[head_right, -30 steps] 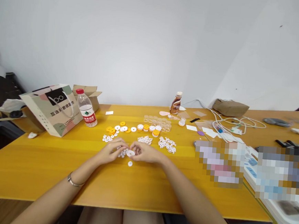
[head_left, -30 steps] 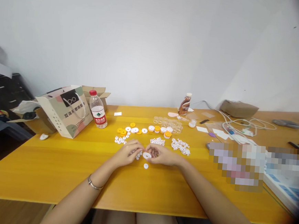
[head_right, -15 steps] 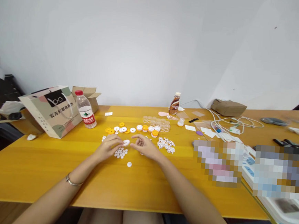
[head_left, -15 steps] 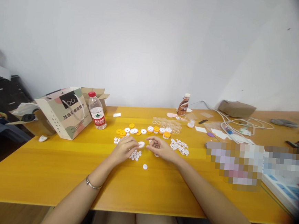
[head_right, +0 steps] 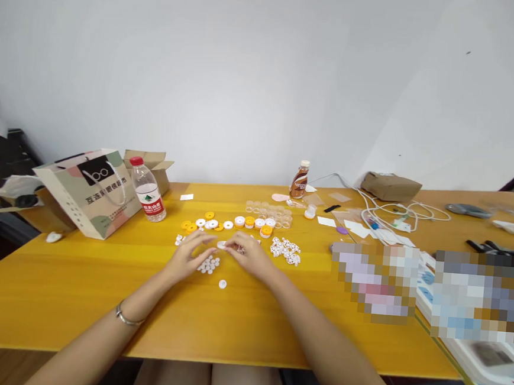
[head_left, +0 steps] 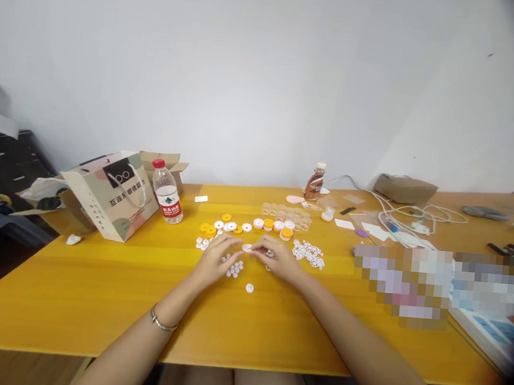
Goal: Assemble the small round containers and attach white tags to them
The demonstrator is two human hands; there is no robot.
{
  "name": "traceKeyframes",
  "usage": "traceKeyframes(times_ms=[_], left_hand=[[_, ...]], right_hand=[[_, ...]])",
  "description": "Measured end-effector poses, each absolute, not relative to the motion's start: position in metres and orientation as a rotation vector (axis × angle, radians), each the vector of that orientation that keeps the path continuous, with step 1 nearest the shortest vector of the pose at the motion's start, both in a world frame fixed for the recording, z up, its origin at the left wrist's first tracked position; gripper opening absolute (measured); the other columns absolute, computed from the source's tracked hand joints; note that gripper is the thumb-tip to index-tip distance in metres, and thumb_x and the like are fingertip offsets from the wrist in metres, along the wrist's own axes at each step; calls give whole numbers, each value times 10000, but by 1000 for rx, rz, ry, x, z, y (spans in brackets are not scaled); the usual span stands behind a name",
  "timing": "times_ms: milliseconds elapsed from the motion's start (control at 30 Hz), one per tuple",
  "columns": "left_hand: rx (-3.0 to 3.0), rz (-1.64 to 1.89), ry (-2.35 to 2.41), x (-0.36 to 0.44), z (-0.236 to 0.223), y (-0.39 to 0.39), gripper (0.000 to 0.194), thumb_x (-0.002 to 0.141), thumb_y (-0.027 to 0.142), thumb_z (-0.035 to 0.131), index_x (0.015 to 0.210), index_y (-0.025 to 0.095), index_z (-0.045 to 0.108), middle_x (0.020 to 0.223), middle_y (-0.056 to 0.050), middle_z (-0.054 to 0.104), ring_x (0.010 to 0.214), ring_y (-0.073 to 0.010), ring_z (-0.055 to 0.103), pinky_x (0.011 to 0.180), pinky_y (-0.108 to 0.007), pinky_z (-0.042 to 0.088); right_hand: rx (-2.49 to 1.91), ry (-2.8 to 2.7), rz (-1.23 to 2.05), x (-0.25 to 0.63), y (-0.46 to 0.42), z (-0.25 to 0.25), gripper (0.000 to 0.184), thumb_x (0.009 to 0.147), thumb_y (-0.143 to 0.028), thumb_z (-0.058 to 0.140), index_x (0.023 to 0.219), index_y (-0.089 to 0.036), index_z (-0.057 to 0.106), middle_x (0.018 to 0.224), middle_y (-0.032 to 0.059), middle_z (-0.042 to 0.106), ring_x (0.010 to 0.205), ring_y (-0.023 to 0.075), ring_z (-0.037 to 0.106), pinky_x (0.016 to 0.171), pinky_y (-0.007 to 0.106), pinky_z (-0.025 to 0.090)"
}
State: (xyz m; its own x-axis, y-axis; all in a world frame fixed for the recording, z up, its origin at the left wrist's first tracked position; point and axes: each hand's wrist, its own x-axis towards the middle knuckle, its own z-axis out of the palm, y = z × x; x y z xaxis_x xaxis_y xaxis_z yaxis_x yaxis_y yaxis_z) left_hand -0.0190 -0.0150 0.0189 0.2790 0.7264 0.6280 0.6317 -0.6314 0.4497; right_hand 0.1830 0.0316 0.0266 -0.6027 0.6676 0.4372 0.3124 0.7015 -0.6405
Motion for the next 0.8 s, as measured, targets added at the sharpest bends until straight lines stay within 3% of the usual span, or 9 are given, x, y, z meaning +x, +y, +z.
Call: traceKeyframes(times_ms=[300, 500, 800], left_hand=[[2575, 516, 846, -3, 27, -38, 192, 852, 279, 461, 940, 188, 605, 897, -54, 610, 839, -143, 564, 786, -247, 424], [2587, 516, 842, 0, 16, -33, 194, 862, 162, 390, 863, 172, 583, 862, -53, 602, 813, -132, 553, 769, -235, 430], [2540, 519, 957, -1, 16, -35, 133, 827, 147, 418, 874, 180, 538, 832, -36, 589, 773, -134, 531, 731, -236, 428]], right_hand=[[-1123, -2218, 391, 166, 73, 22, 138, 791, -260, 519, 807, -174, 627, 817, 60, 609, 788, 171, 535, 730, 285, 382], [-1300, -2345, 91, 142, 94, 23, 175, 803, -236, 501, 821, -166, 660, 880, 100, 572, 843, 209, 508, 731, 300, 351], [-1325, -2325, 36, 133, 103, 13, 158, 784, -216, 515, 808, -170, 665, 885, 99, 539, 856, 216, 474, 740, 313, 339]])
